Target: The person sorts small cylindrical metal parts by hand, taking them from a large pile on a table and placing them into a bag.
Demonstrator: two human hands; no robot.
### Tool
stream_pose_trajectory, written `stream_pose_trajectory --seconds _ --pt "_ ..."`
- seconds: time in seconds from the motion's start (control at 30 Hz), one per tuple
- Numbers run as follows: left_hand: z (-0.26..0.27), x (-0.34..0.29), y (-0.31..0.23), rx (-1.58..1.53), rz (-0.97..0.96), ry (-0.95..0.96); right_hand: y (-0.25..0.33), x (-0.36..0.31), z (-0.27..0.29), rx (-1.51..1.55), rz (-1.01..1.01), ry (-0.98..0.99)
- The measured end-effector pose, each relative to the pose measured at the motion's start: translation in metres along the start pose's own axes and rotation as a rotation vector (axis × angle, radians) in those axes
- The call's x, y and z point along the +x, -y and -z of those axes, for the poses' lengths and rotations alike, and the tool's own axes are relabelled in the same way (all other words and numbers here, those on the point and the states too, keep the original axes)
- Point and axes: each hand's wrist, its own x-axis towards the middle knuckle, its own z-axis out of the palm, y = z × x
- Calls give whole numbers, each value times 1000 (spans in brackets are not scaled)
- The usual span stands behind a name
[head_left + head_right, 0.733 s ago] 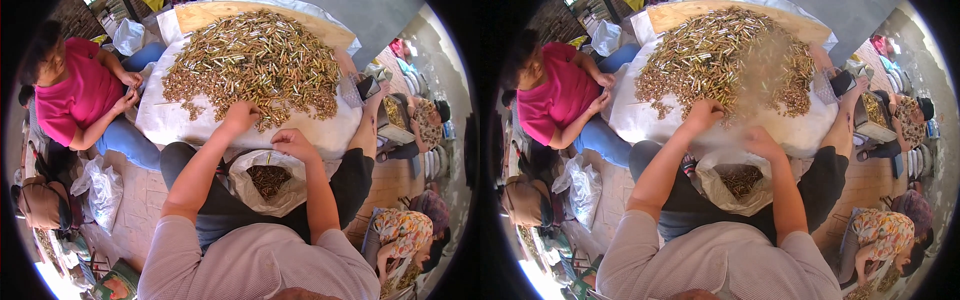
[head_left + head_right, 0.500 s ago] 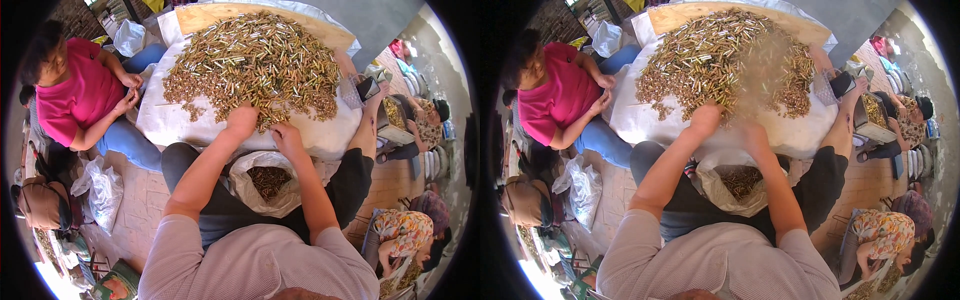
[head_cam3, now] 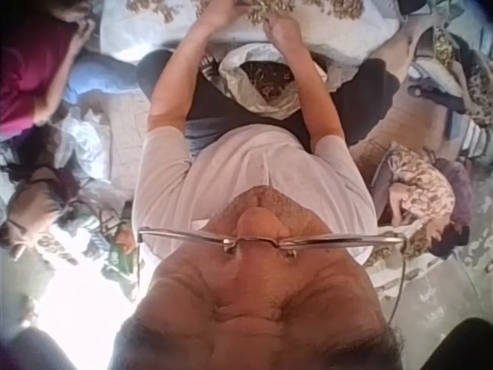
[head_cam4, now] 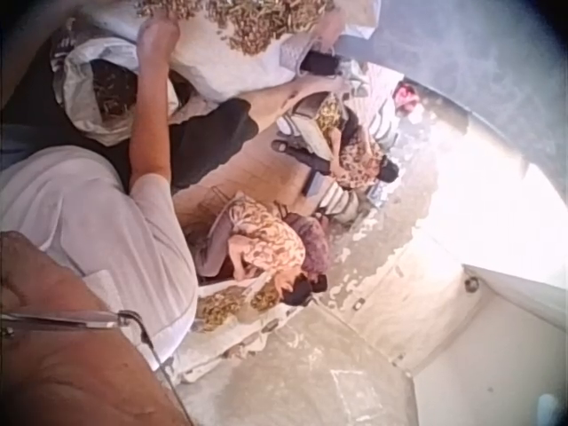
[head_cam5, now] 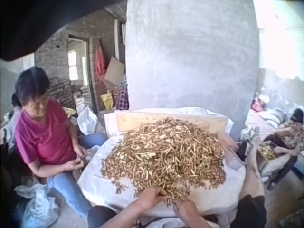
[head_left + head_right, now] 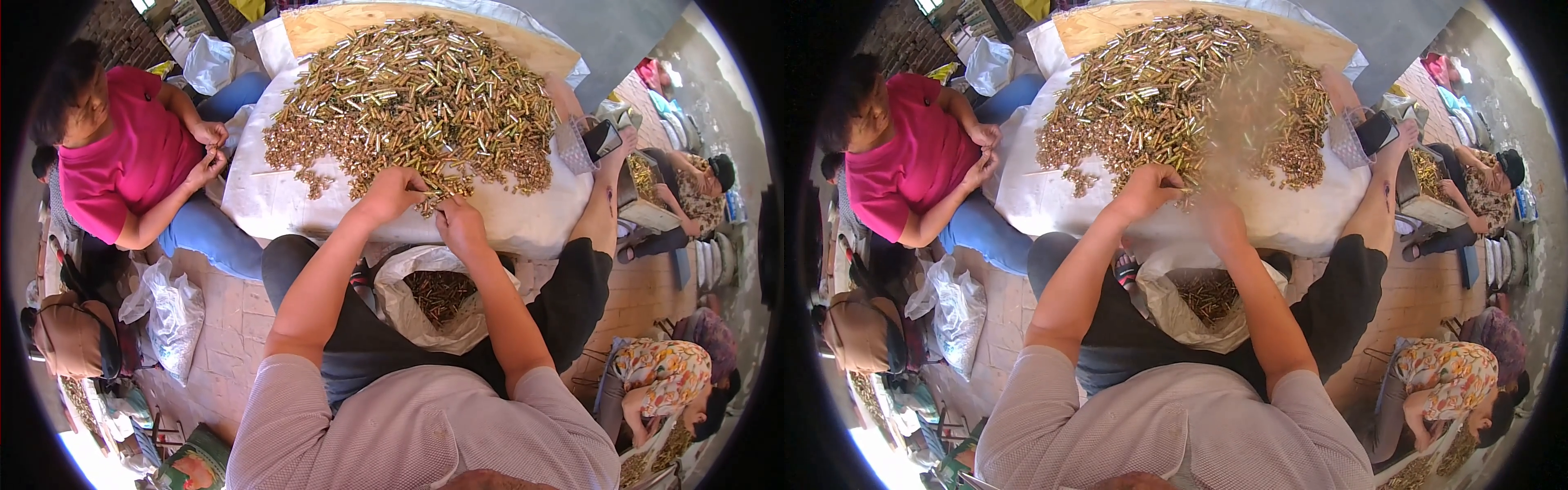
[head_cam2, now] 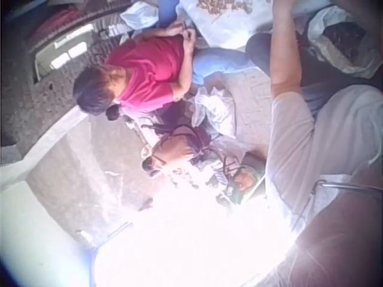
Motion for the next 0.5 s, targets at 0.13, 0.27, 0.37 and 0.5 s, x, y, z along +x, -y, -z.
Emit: stream_pose_trajectory --seconds 0.13,0.27,0.37,0.5 --pt "-1 2 3 -196 18 73 4 0 2 36 14 -33" --pt "0 1 2 -260 39 91 8 0 8 133 -68 -57" --pt "2 0 1 -293 27 86 5 2 21 287 -20 -151" --pt "3 0 -6 -312 41 101 -7 5 25 895 -498 -77"
